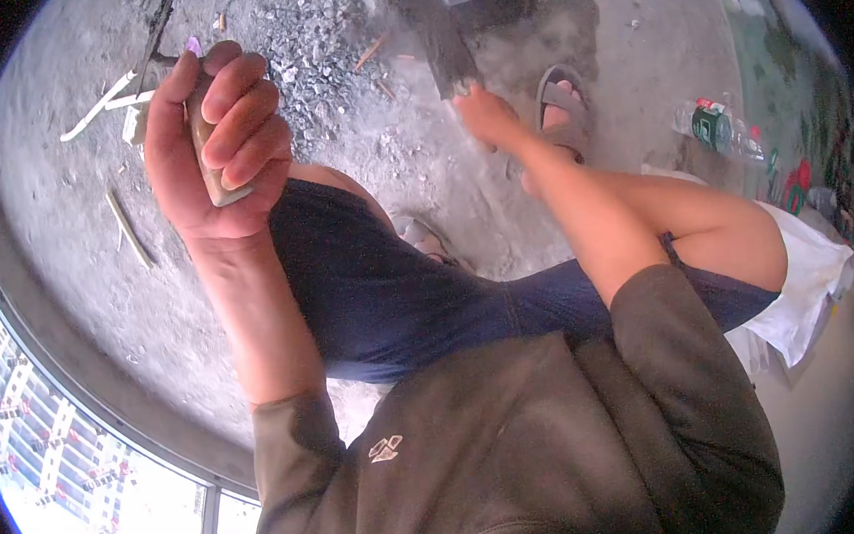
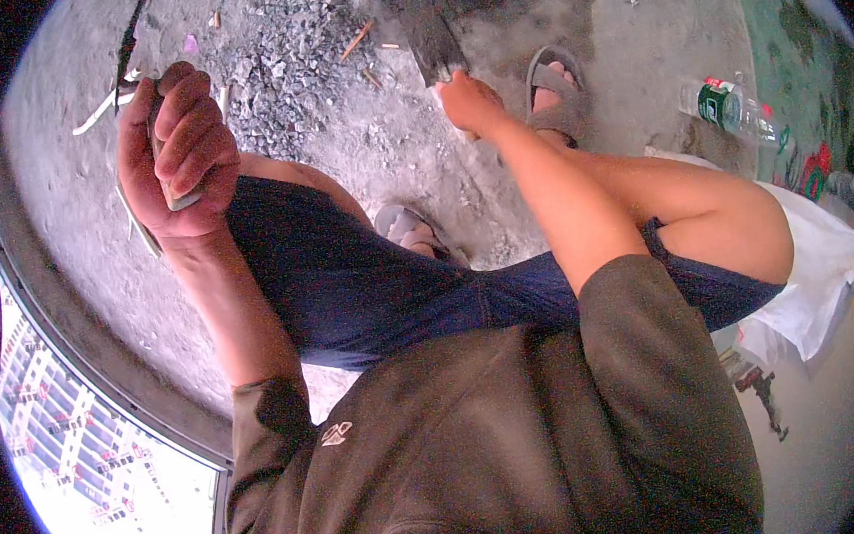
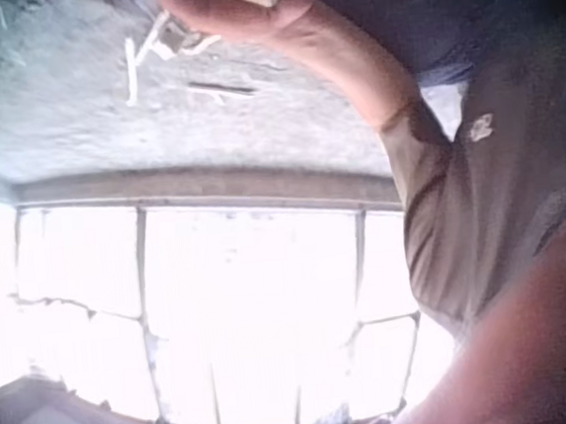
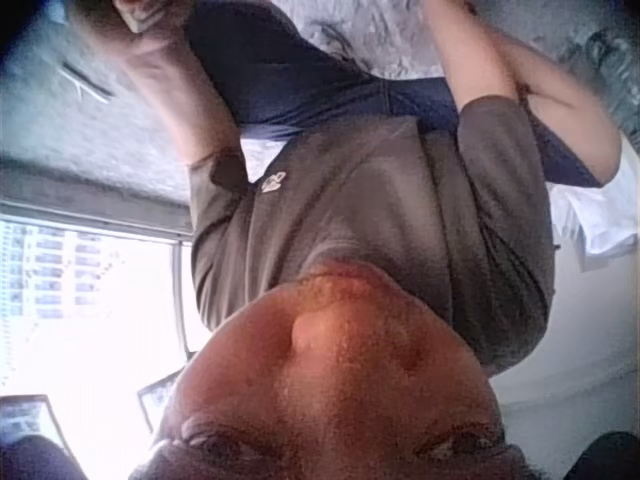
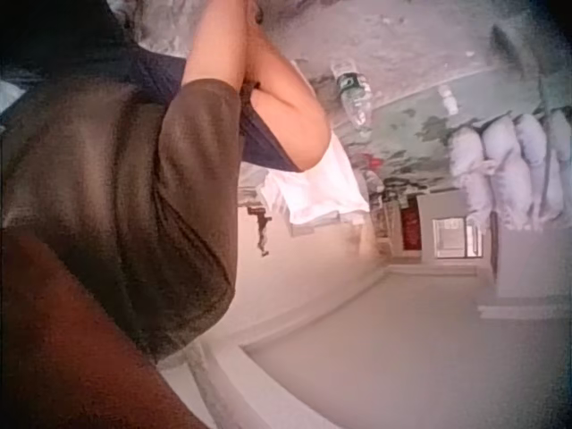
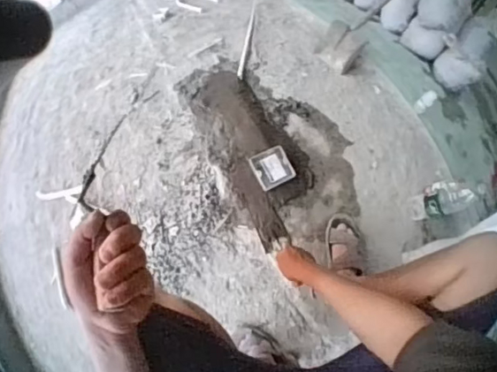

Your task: Applying mortar and cleaning around a floor-mounted electrical box using a trowel.

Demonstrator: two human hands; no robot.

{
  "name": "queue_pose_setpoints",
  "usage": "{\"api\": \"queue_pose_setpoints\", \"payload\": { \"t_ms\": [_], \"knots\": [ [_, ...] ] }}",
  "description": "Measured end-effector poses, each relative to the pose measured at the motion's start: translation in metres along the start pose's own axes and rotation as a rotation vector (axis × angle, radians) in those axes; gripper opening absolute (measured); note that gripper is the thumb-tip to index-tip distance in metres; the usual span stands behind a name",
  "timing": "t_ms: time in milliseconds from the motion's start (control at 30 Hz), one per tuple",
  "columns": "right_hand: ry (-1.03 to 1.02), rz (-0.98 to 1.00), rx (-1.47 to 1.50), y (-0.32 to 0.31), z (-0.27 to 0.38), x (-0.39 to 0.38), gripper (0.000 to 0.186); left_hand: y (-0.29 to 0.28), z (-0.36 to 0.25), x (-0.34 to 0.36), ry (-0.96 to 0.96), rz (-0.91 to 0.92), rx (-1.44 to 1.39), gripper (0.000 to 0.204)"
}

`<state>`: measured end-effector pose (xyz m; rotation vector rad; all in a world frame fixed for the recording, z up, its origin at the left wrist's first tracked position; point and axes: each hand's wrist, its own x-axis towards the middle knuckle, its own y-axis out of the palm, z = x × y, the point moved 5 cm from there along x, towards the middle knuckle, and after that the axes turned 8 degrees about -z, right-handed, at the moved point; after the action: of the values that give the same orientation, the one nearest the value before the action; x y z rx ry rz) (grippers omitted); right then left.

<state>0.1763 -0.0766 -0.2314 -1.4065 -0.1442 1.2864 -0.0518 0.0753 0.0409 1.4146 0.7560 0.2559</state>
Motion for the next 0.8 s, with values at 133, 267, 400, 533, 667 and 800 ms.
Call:
{"api": "queue_pose_setpoints", "payload": {
  "t_ms": [133, 267, 400, 533, 667, 800],
  "knots": [
    [0.018, -0.020, 0.043, -0.023, 0.008, -0.027, 0.048, -0.002, 0.003, 0.006, -0.007, -0.032, 0.022, 0.023],
    [-0.154, -0.146, 0.045, -0.038, 0.030, 0.003, 0.048, 0.001, 0.007, 0.008, -0.022, -0.010, 0.030, 0.022],
    [-0.362, -0.187, -0.116, -0.044, 0.064, 0.065, 0.039, -0.002, 0.006, 0.010, -0.014, -0.011, 0.055, 0.022],
    [-0.330, -0.144, -0.074, -0.062, 0.076, 0.058, 0.033, 0.000, 0.006, 0.005, -0.018, -0.024, 0.031, 0.023],
    [-0.487, -0.114, -0.299, -0.027, 0.047, 0.033, 0.031, 0.000, 0.004, 0.004, 0.017, -0.027, 0.013, 0.019],
    [-0.150, -0.114, -0.075, -0.040, 0.045, -0.013, 0.031, -0.003, -0.004, 0.001, 0.063, -0.030, 0.014, 0.017]
  ]
}}
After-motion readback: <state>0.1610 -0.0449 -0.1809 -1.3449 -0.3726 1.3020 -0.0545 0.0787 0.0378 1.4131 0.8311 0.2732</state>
